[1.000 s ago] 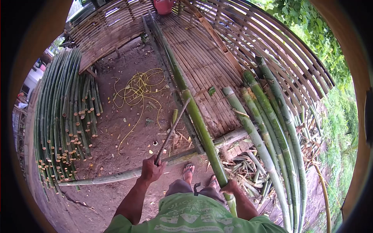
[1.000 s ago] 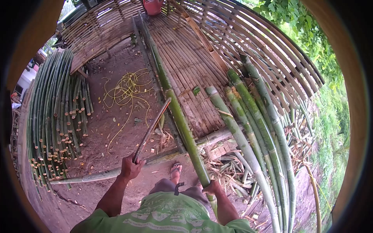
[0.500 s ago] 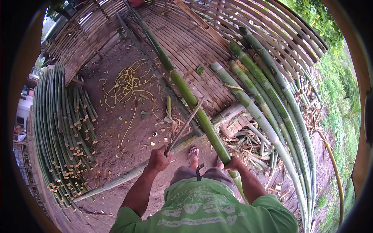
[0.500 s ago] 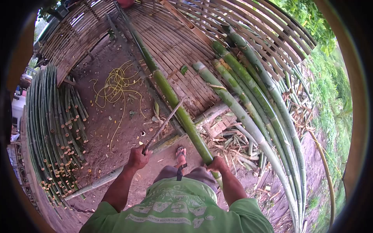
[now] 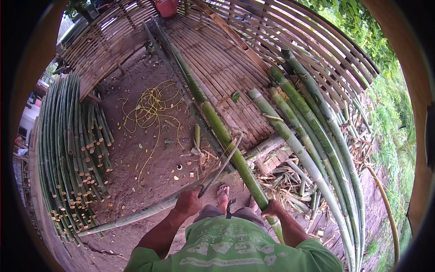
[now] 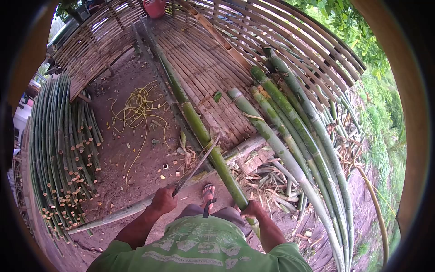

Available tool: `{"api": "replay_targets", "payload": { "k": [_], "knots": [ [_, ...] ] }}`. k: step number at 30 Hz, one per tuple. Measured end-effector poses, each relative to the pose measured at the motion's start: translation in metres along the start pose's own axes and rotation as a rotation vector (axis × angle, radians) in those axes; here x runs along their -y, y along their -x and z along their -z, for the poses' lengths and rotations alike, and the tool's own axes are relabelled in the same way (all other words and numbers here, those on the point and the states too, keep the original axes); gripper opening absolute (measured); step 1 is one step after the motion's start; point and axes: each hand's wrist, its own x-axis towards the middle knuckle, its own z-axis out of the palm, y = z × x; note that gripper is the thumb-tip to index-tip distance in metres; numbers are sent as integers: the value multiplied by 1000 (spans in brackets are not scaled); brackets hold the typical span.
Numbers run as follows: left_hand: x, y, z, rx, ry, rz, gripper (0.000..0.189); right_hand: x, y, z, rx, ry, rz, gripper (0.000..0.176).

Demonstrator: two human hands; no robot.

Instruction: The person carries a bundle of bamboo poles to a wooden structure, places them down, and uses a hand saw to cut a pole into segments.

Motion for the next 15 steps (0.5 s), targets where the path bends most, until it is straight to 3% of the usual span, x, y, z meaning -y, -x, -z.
{"api": "replay_targets", "payload": {
  "k": [10, 11, 15],
  "knots": [
    [2, 21, 12, -14, 71, 37, 22, 6, 6, 3, 1, 4, 35, 62],
    [5, 19, 12, -34, 74, 53, 22, 12, 7, 0, -86, 54, 13, 59],
    [27, 15, 1, -118, 161, 51, 19, 20, -5, 6, 13, 67, -73, 52]
  ]
}}
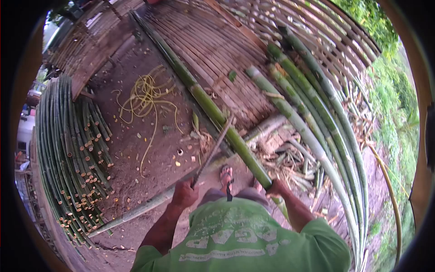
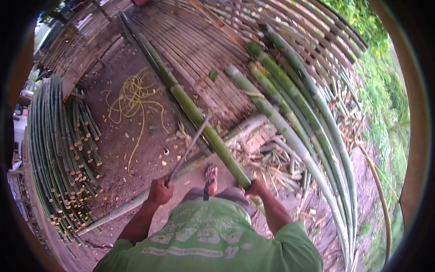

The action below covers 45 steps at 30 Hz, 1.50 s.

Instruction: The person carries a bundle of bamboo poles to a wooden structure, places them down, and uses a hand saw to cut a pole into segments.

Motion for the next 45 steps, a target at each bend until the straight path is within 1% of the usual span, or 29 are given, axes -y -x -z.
{"api": "replay_targets", "payload": {
  "k": [1, 2, 3, 4, 9, 13, 15, 18, 19, 22, 26, 28, 30, 31, 33, 34, 36, 38, 40, 41, 42, 44, 45],
  "knots": [
    [2, -1, 0, 52, 1, 93, 17, -1, -5, 0, 67, 37, -44, 54],
    [-4, -4, 6, 56, 21, 75, 19, -7, -9, -9, -45, 45, 0, 53],
    [2, -4, 5, 79, 61, 101, 21, -1, -4, -5, -39, 65, -23, 52],
    [6, -2, 5, 80, 90, 93, 21, 2, 1, 0, -36, 10, -14, 52],
    [6, 8, 1, 139, 158, 24, 22, 14, 9, 10, 17, 7, -99, 52],
    [11, 7, -14, 215, 157, -42, 23, 4, 1, 0, -34, -1, -52, 53],
    [21, 2, -25, 223, 149, -84, 23, 6, 5, 2, -52, -19, -57, 53],
    [44, -7, -40, 218, 148, -141, 21, 2, 0, -3, -40, 5, -82, 47],
    [53, -10, -43, 223, 151, -150, 20, -1, -1, -6, -59, -5, -71, 44],
    [67, -17, -45, 244, 149, -185, 19, -7, -6, -13, -85, -35, -68, 43],
    [77, -24, -55, 243, 165, -172, 19, -2, 1, -4, -105, -74, -75, 44],
    [91, -35, -71, 251, 264, -147, 19, -2, 1, -3, -94, -100, -80, 46],
    [88, -41, -72, 250, 301, -109, 20, -5, 0, 0, -92, -121, -91, 48],
    [88, -41, -73, 246, 330, -120, 20, -6, 0, 0, -100, -104, -98, 50],
    [92, -24, -75, 240, 392, -118, 20, -2, 4, -6, -96, -60, -108, 53],
    [95, -16, -76, 253, 387, -116, 20, 0, 8, -8, -60, -23, -105, 56],
    [95, -6, -74, 282, 375, -123, 20, -5, 17, -21, -90, -43, -119, 56],
    [89, 9, -73, 323, 352, -130, 20, -26, 23, -43, -102, -63, -118, 55],
    [51, 19, -58, 369, 285, -152, 19, -48, 37, -64, -81, -87, -152, 56],
    [44, 27, -61, 399, 295, -139, 19, -58, 44, -74, -68, -105, -170, 57],
    [39, 36, -65, 429, 303, -124, 19, -67, 52, -82, -50, -99, -176, 59],
    [34, 49, -70, 523, 311, -94, 19, -89, 58, -104, -51, -116, -184, 57],
    [32, 53, -73, 537, 321, -90, 19, -99, 60, -113, -54, -121, -181, 56]
  ]
}}
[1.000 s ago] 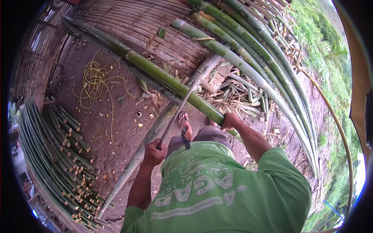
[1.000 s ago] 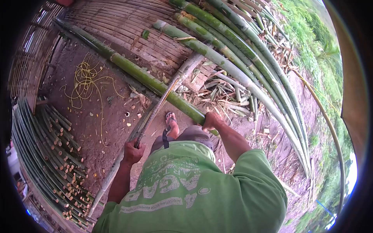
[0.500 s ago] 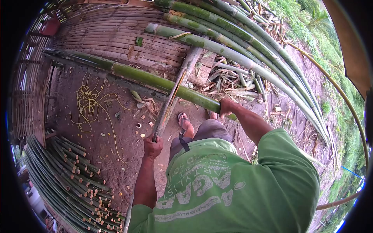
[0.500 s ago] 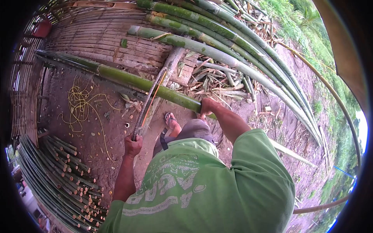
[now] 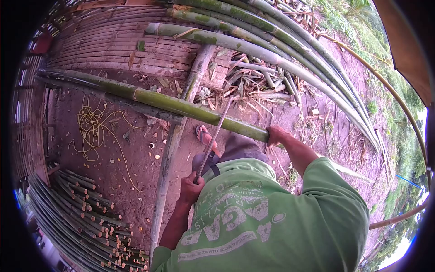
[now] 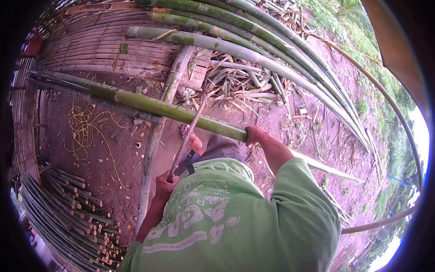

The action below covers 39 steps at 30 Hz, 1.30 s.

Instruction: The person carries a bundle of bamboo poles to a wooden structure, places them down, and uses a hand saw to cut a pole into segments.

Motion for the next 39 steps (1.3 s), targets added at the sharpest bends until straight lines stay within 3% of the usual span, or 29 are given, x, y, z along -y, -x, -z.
{"api": "replay_targets", "payload": {
  "k": [4, 11, 14, 16, 20, 23, 27, 29, 34, 37, 39],
  "knots": [
    [-13, 3, -19, -8, -10, -16, 20, -18, 0, -17, -10, -94, -14, 58],
    [-38, 18, -62, -42, -204, 92, 14, -39, -24, -48, -8, -65, 41, 59],
    [-30, 30, -79, -89, -334, 66, 12, -53, -35, -65, -97, 43, 96, 62],
    [-35, 43, -94, -117, -331, 52, 12, -55, -19, -50, 31, -63, 77, 62],
    [-63, 28, -132, -169, -352, 57, 12, -71, -46, -66, -124, -37, 220, 70],
    [-65, 27, -139, -160, -405, 53, 11, -23, -28, -36, -253, -125, 370, 77],
    [-67, 36, -136, -160, -444, 21, 10, 43, -38, -27, -369, -165, 412, 65],
    [-78, 42, -134, -150, -506, 16, 10, 63, -45, -28, -358, -257, 307, 49],
    [-82, 44, -126, -127, -456, 98, 12, 66, -51, -30, -334, -287, 258, 38],
    [-80, -13, -135, -114, -461, 171, 12, 67, -44, -33, -339, -303, 233, 36],
    [-90, -66, -157, -117, -565, -46, 10, 66, -44, -34, -344, -284, 237, 34]
  ]
}}
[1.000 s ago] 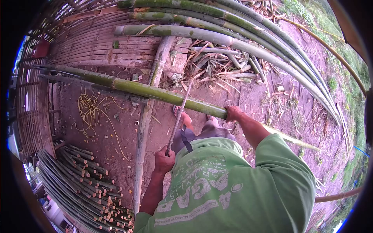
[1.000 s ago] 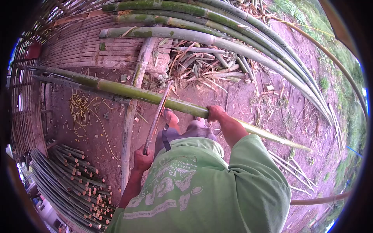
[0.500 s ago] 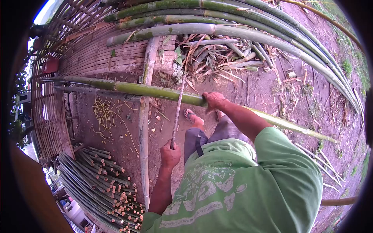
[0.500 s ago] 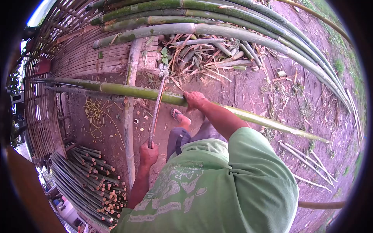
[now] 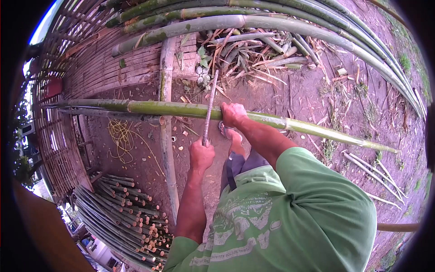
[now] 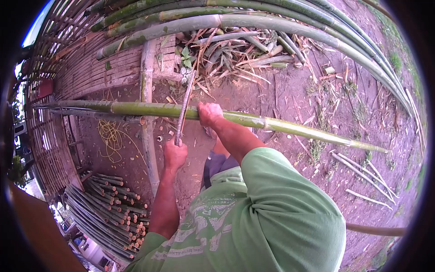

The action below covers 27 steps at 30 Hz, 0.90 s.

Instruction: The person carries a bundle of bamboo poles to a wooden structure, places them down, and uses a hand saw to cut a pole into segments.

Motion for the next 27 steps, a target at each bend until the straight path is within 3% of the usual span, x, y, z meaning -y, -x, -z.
{"api": "replay_targets", "payload": {
  "k": [3, 6, 8, 10, 12, 15, 18, 20, 22, 23, 25, 27],
  "knots": [
    [4, 22, -4, -7, 32, 80, 11, 0, 5, 10, 42, 16, 6, 34],
    [2, 107, 33, 64, 51, 212, 13, -2, 4, 12, 57, 3, -4, 32],
    [1, 124, 41, 86, 51, 276, 13, 0, 3, 3, 25, -15, -17, 32],
    [4, 112, 34, 85, 64, 251, 12, -1, 1, 3, 18, -18, -16, 33],
    [9, 34, -4, 18, 46, 116, 11, -3, 0, -6, 14, -12, -27, 35],
    [-16, -14, -16, 3, 95, 131, 11, -4, 1, 16, 91, -3, 4, 36],
    [-10, 62, 10, 28, 74, 149, 9, -7, -2, -1, 25, 11, 6, 34],
    [-11, 119, 36, 47, 51, 262, 9, -7, 4, -10, 31, -31, 23, 32],
    [-10, 123, 40, 75, 32, 278, 10, -7, 1, -2, 77, -52, -3, 29],
    [-10, 120, 35, 84, 36, 283, 10, -8, -1, 3, 62, -43, -11, 29],
    [3, 56, 2, -6, 34, 88, 11, -5, 0, 1, 50, -25, -16, 29],
    [-6, -11, -21, 26, 43, 106, 11, -5, 2, -12, 33, -22, 1, 32]
  ]
}}
